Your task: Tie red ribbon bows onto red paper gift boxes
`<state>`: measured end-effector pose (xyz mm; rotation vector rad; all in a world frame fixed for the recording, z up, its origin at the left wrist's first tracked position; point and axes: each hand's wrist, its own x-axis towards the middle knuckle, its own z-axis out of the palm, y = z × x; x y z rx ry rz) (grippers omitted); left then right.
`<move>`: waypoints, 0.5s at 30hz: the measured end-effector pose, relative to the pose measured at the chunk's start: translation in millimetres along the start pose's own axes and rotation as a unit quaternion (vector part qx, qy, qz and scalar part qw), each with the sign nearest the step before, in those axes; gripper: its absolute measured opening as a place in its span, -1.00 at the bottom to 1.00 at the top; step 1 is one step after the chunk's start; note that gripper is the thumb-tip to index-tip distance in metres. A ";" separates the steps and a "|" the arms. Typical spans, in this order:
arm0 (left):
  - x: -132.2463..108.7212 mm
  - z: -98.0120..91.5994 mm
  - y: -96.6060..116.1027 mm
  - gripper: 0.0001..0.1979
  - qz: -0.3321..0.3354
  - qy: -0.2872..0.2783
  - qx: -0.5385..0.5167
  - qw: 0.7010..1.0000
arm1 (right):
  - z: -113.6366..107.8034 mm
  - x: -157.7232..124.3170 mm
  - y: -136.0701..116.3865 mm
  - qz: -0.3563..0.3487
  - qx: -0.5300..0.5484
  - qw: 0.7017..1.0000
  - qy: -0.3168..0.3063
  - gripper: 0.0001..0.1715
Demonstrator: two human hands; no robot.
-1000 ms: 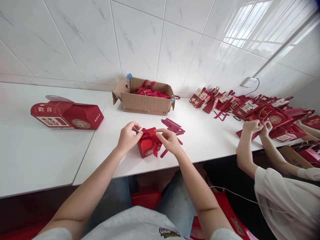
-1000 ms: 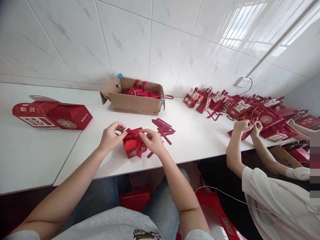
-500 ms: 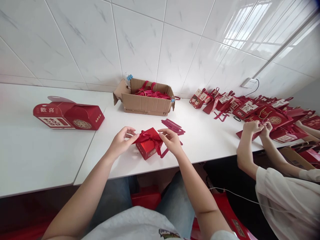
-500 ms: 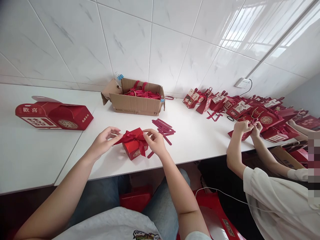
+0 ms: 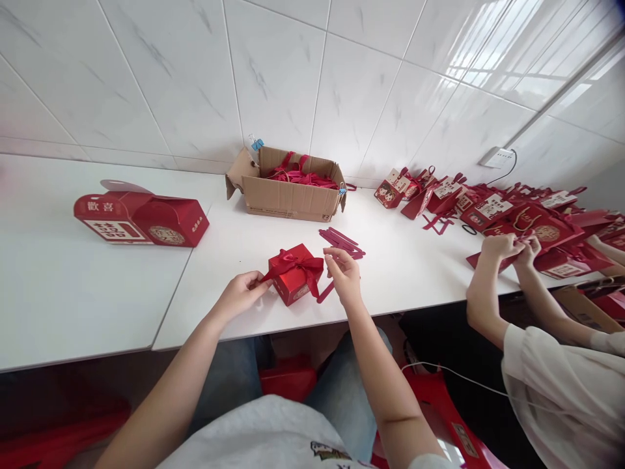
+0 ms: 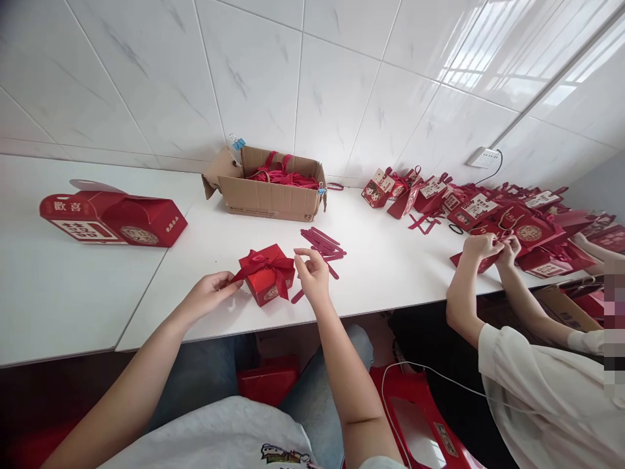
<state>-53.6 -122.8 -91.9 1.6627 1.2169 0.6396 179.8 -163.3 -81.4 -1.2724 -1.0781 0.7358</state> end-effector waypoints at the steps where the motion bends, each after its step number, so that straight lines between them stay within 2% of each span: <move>1: -1.0 0.0 -3.6 -0.61 -0.002 -0.006 0.014 1.000 | -1.1 -4.7 4.0 0.001 0.000 1.000 0.020 -0.66; 4: -4.3 -4.5 -12.8 -0.59 -0.002 -0.016 0.056 0.998 | -2.2 -24.7 21.9 -0.023 -0.008 0.998 0.052 -0.47; 6: -6.1 -8.4 -19.4 -0.59 0.003 0.005 0.101 0.995 | 1.6 -40.1 35.6 -0.054 -0.028 0.998 0.022 -0.11; 8: -7.4 -9.5 -27.4 -0.61 0.020 0.056 0.176 0.982 | 10.1 -53.0 46.2 -0.069 -0.079 0.994 -0.017 0.30; 9: -8.0 -8.4 -31.9 -0.61 0.028 0.090 0.226 0.970 | 15.6 -57.5 49.6 -0.066 -0.107 0.992 -0.026 0.42; 10: -8.7 -6.4 -36.3 -0.60 0.036 0.121 0.277 0.953 | 21.6 -60.6 51.7 -0.060 -0.130 0.989 -0.028 0.49; 12: -10.4 -0.8 -43.8 -0.54 0.051 0.156 0.364 0.917 | 32.7 -62.8 52.5 -0.043 -0.155 0.987 -0.018 0.48; 15: -12.9 5.8 -49.4 -0.51 0.065 0.150 0.413 0.896 | 43.6 -61.2 50.2 -0.029 -0.168 0.985 0.001 0.39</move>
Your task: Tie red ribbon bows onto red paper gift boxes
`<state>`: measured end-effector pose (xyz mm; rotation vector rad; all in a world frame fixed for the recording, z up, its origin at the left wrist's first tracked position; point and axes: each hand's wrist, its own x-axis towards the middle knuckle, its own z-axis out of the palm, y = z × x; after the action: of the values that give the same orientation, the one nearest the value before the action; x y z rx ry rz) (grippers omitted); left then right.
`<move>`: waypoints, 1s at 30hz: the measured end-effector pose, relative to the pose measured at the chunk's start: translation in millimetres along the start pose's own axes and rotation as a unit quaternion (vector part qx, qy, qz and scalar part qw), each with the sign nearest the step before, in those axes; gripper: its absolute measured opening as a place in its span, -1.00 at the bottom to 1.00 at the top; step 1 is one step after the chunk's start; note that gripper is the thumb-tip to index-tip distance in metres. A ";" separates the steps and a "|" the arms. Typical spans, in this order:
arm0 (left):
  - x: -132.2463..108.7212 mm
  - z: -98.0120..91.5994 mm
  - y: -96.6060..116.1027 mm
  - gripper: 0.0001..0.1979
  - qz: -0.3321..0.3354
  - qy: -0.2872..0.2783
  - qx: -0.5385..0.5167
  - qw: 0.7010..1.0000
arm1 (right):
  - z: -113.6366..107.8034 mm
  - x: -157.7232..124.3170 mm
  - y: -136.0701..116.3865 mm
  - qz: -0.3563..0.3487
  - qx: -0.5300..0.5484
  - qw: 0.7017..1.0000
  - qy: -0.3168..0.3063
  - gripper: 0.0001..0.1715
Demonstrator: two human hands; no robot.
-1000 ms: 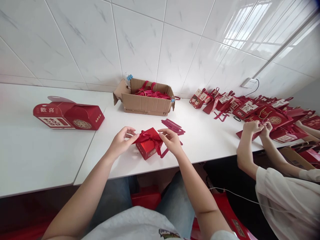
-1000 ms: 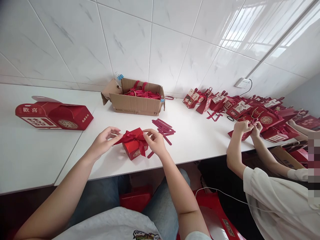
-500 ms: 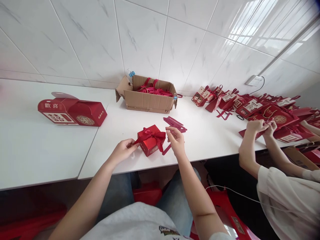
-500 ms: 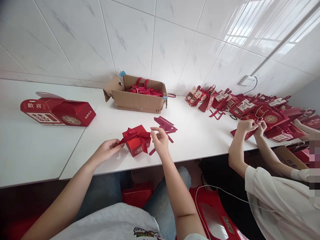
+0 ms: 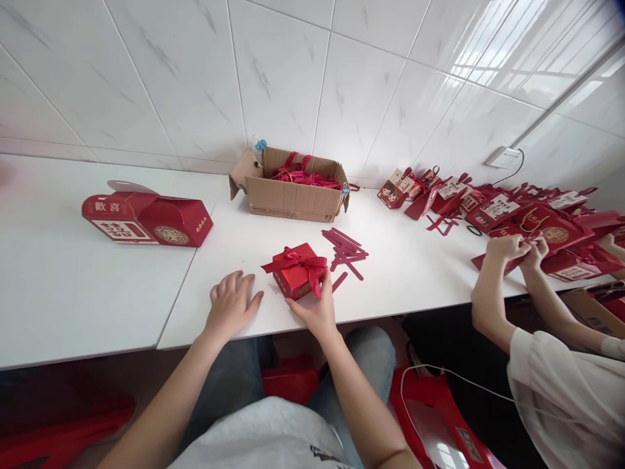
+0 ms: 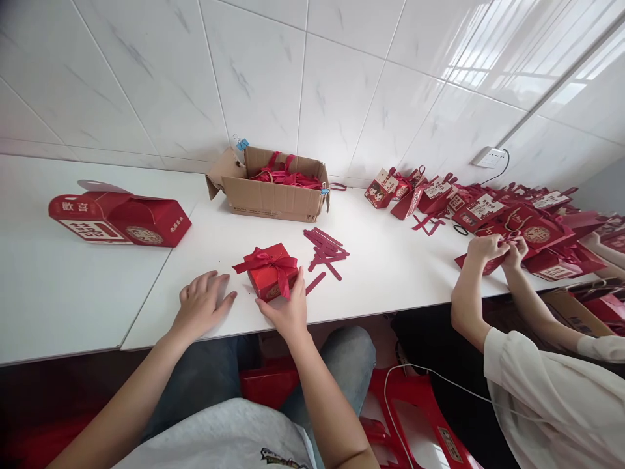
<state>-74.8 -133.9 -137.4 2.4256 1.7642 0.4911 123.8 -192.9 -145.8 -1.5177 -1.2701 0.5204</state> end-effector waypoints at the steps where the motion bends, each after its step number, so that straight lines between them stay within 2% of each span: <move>1: -0.8 0.7 0.3 -0.51 0.003 -0.003 0.005 1.000 | 1.5 0.6 -1.4 0.002 -0.007 1.000 0.006 0.36; 6: -1.0 -0.3 -1.5 -0.51 0.006 0.000 0.021 1.000 | 0.8 -1.8 -3.9 -0.007 -0.001 0.999 0.052 0.15; 9: -0.7 -0.3 -2.8 -0.51 0.010 0.002 0.023 1.000 | -12.1 -2.9 -0.2 -0.022 0.017 0.994 0.108 0.07; 11: -0.6 -0.4 -3.1 -0.51 0.014 0.000 0.021 1.000 | -30.2 -1.4 6.8 -0.002 0.010 0.985 0.173 0.05; 13: -0.6 -0.7 -3.0 -0.51 0.017 0.000 0.021 1.000 | -55.7 1.3 17.1 0.054 -0.023 0.964 0.258 0.08; 16: -0.5 -1.2 -2.7 -0.51 0.017 0.002 0.025 1.000 | -100.1 4.8 34.1 0.143 -0.096 0.911 0.376 0.22; 18: -0.5 -1.2 -2.7 -0.52 0.017 0.005 0.026 1.000 | -126.5 5.6 43.0 0.207 -0.144 0.886 0.389 0.26; 21: -0.4 -0.5 -3.0 -0.53 0.013 0.009 0.024 1.000 | -151.0 5.5 52.2 0.256 -0.204 0.874 0.358 0.22; 25: 0.0 1.1 -4.1 -0.53 0.002 0.008 0.020 1.000 | -156.5 8.2 63.1 0.204 -0.277 0.869 0.355 0.28; 27: 0.2 1.4 -4.8 -0.53 0.000 0.006 0.019 1.000 | -154.2 12.2 69.3 0.179 -0.247 0.881 0.362 0.33; 30: 0.7 1.2 -6.0 -0.51 0.000 0.000 0.018 1.000 | -151.9 22.1 78.4 0.146 -0.172 0.911 0.345 0.24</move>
<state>-79.6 -131.2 -140.1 2.4490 1.7897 0.4623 291.8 -230.2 -154.2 -1.9663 -0.5968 -0.0865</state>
